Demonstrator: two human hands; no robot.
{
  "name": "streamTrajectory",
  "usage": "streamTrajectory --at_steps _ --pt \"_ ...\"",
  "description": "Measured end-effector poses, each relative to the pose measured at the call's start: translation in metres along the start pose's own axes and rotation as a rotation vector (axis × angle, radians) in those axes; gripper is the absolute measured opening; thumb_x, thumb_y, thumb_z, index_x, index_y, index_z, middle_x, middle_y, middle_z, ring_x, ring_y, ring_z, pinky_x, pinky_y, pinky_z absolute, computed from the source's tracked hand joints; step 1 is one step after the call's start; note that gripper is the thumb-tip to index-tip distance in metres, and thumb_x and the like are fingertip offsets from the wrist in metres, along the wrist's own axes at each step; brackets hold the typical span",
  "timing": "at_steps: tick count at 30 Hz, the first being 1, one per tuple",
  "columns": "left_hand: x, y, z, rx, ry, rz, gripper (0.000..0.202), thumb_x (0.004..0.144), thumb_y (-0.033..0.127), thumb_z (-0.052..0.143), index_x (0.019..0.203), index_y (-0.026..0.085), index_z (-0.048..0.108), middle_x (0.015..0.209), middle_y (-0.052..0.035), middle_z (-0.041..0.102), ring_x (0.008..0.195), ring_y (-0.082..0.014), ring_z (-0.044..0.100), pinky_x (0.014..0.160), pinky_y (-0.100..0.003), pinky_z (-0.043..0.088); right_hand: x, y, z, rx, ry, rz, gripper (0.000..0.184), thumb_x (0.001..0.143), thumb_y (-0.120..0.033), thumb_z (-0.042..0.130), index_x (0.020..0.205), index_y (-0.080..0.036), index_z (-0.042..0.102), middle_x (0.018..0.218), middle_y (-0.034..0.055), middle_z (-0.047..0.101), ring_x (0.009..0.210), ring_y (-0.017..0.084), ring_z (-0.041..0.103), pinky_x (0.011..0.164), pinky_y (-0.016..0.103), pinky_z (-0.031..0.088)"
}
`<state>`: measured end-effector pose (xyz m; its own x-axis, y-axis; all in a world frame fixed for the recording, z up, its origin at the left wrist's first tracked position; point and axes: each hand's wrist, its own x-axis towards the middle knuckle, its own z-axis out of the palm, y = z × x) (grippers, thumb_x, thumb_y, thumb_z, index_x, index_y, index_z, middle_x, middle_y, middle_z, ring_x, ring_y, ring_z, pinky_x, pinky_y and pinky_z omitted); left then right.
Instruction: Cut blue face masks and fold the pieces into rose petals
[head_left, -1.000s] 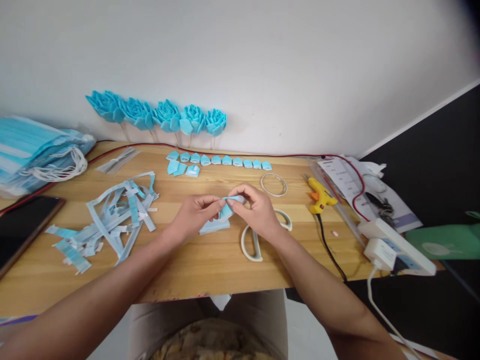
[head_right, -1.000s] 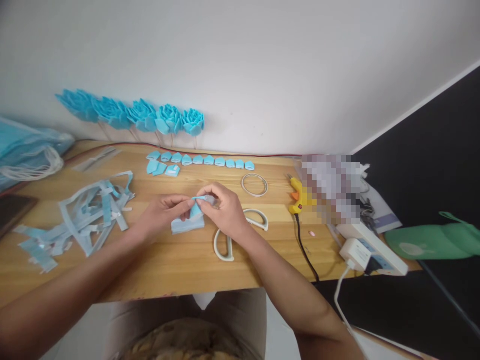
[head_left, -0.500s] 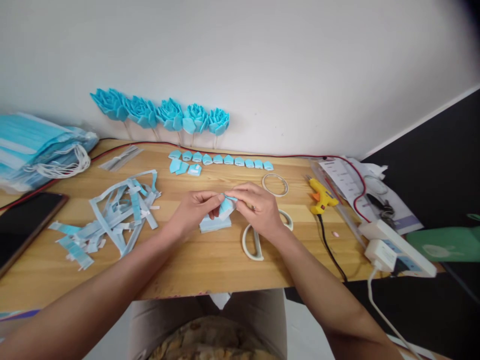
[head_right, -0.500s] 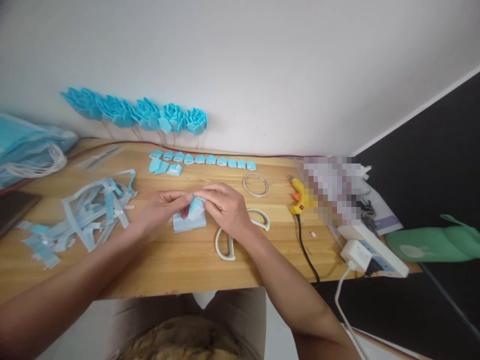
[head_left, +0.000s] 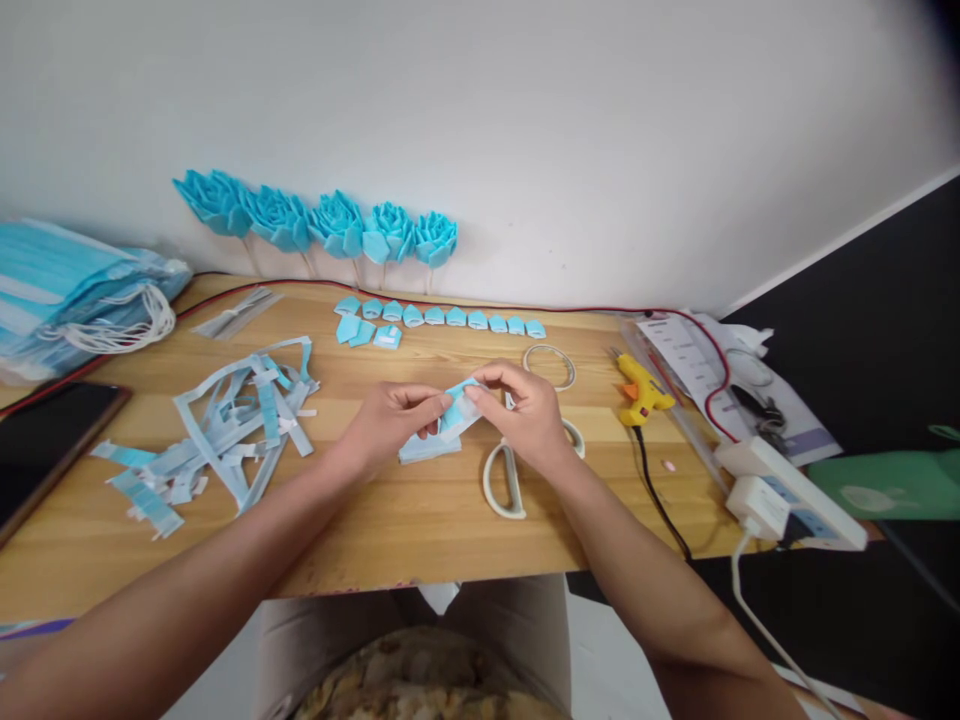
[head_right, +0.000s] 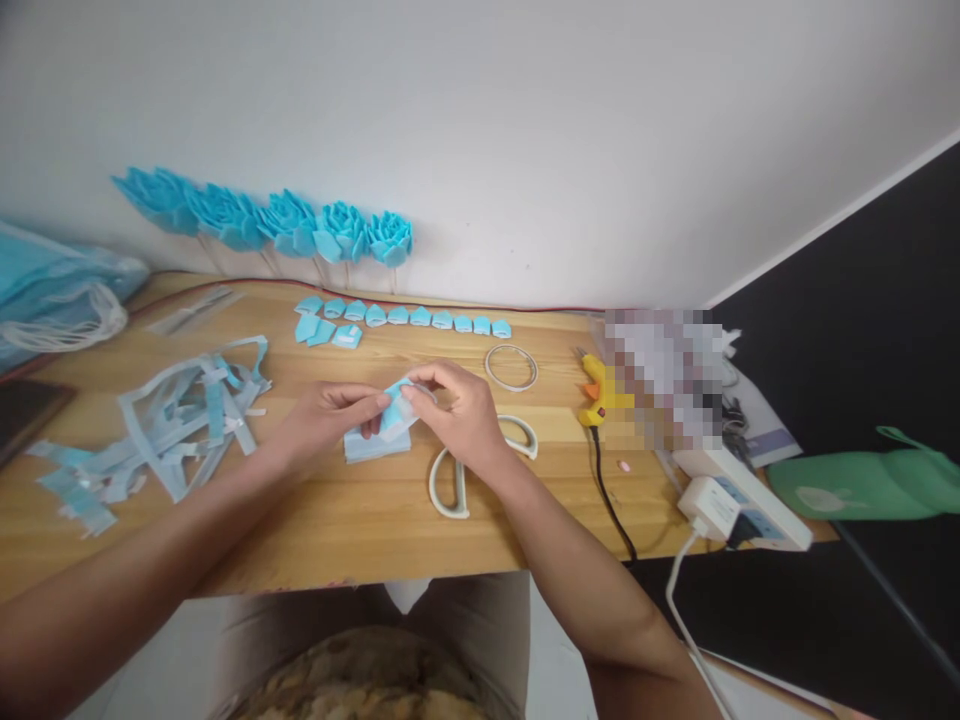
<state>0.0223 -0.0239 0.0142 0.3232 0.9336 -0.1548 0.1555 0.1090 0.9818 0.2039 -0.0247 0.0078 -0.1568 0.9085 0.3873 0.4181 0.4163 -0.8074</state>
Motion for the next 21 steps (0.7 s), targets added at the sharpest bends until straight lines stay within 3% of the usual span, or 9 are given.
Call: streamTrajectory --at_steps 7,12,21 --pt "-0.001 0.001 0.000 -0.024 0.031 -0.016 0.039 0.075 0.045 0.063 0.050 0.016 0.055 0.050 0.0025 0.049 0.051 -0.0094 0.043 0.052 -0.021 0.039 0.000 -0.002 0.000 -0.034 -0.011 -0.072 0.005 0.083 -0.021 0.062 0.085 -0.022 0.067 0.082 0.0001 0.069 0.075 0.014 0.062 0.071 0.029 0.050" --pt "-0.001 0.000 -0.001 -0.041 0.013 0.014 0.038 0.078 0.041 0.061 0.049 0.016 0.055 0.050 0.0012 0.052 0.052 -0.0103 0.046 0.054 -0.023 0.041 0.000 0.001 0.000 -0.094 -0.016 -0.216 0.012 0.083 -0.016 0.059 0.087 -0.024 0.067 0.085 0.0011 0.069 0.082 0.017 0.063 0.076 0.033 0.050" --pt "0.003 -0.011 -0.001 -0.323 -0.013 -0.038 0.031 0.072 0.040 0.068 0.056 0.015 0.060 0.053 0.0014 0.050 0.052 -0.0101 0.044 0.053 -0.024 0.037 0.000 0.005 0.000 -0.205 -0.028 -0.366 0.023 0.083 -0.009 0.054 0.087 -0.026 0.069 0.087 0.0027 0.067 0.083 0.018 0.061 0.076 0.035 0.049"
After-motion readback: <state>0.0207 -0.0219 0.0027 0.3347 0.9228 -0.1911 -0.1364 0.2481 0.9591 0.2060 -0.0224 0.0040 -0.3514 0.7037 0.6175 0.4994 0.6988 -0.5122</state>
